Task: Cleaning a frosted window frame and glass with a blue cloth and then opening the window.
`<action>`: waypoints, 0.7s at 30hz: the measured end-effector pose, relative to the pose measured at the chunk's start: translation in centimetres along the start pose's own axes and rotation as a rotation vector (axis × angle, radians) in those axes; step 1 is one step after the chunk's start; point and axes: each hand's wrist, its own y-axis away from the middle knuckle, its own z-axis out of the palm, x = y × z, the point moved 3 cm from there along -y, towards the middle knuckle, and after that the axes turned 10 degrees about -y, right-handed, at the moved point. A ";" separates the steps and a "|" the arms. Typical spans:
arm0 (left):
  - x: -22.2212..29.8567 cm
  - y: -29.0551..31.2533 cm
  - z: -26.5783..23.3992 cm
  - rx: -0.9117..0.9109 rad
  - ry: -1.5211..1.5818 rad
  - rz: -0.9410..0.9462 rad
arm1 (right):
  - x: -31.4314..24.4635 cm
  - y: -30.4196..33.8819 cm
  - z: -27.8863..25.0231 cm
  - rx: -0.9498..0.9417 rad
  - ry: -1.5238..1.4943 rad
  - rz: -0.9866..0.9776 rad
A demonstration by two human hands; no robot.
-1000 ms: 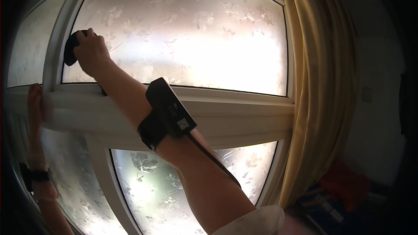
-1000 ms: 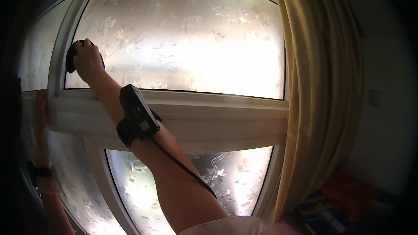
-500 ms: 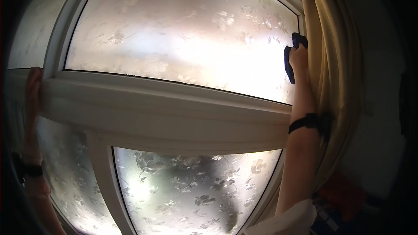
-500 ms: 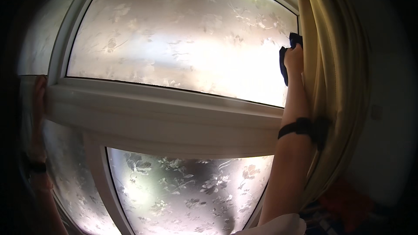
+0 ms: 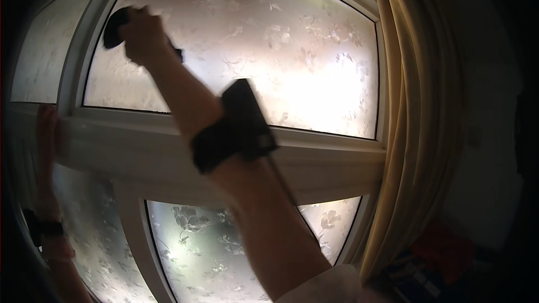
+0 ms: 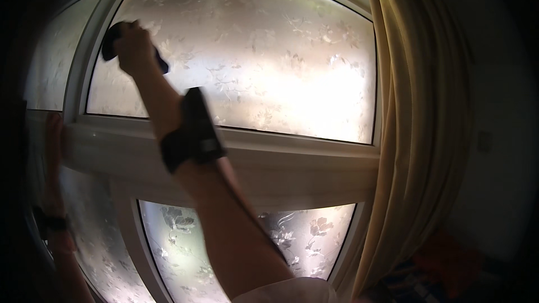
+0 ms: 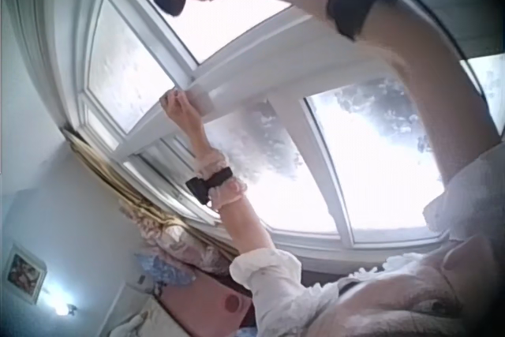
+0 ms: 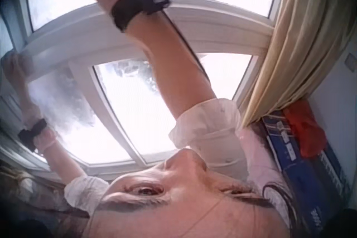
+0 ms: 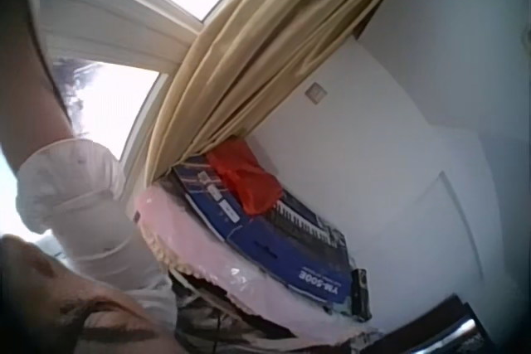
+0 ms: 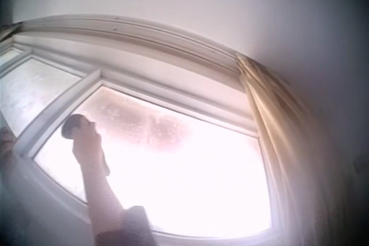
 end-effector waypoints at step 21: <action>5.3 0.9 -1.1 0.096 -0.407 0.190 | 44.0 15.3 -24.4 0.032 0.599 0.790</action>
